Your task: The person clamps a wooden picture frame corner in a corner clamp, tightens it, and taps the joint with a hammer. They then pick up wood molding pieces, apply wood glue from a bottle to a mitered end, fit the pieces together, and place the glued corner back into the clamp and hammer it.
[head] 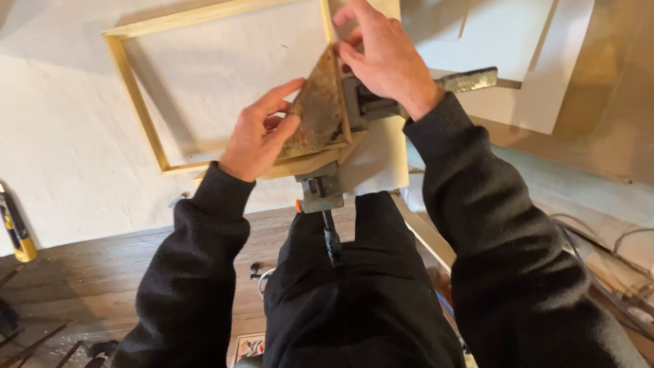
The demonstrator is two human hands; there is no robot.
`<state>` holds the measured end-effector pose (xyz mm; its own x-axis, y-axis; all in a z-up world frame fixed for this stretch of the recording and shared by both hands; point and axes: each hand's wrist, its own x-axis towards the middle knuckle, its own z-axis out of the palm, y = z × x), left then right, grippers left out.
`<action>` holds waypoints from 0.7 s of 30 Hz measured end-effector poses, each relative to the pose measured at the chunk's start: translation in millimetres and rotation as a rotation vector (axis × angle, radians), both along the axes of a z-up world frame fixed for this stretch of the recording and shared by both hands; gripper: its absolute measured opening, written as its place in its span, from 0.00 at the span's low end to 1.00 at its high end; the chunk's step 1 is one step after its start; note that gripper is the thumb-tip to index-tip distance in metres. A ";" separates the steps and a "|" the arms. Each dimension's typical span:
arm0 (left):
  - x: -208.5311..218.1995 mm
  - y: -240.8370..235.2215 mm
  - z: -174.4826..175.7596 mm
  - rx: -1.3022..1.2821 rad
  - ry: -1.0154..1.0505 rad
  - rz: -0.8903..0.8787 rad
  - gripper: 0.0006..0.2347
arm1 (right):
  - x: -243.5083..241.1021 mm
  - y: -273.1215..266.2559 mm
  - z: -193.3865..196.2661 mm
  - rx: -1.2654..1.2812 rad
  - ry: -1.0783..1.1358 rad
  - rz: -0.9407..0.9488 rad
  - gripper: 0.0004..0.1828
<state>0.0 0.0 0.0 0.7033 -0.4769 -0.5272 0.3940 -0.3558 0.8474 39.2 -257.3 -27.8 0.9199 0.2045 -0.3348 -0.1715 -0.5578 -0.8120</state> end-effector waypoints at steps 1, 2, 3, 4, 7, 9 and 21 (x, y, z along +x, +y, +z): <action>-0.6 1.3 -2.3 0.001 -0.004 0.010 0.22 | 0.0 -1.0 6.5 0.001 -0.004 0.010 0.15; -1.4 3.3 -4.8 -0.005 -0.037 0.009 0.22 | -0.2 -1.3 12.8 -0.115 -0.034 0.036 0.14; -5.7 7.8 -6.2 -0.006 -0.064 0.017 0.22 | -1.8 1.1 18.8 -0.225 -0.059 0.070 0.13; -8.2 16.4 1.4 0.000 -0.063 0.034 0.22 | -6.5 -0.8 29.3 -0.219 -0.060 0.088 0.13; -15.9 49.8 20.6 -0.008 -0.386 -0.077 0.27 | -6.7 5.2 61.4 -0.180 -0.430 0.335 0.14; -29.2 77.1 28.6 0.277 -0.735 -0.345 0.39 | -3.5 20.4 87.5 -0.050 -0.391 0.669 0.30; -68.0 118.2 -23.3 0.449 -0.907 -0.356 0.18 | -5.1 52.3 63.7 -0.300 -0.324 0.984 0.40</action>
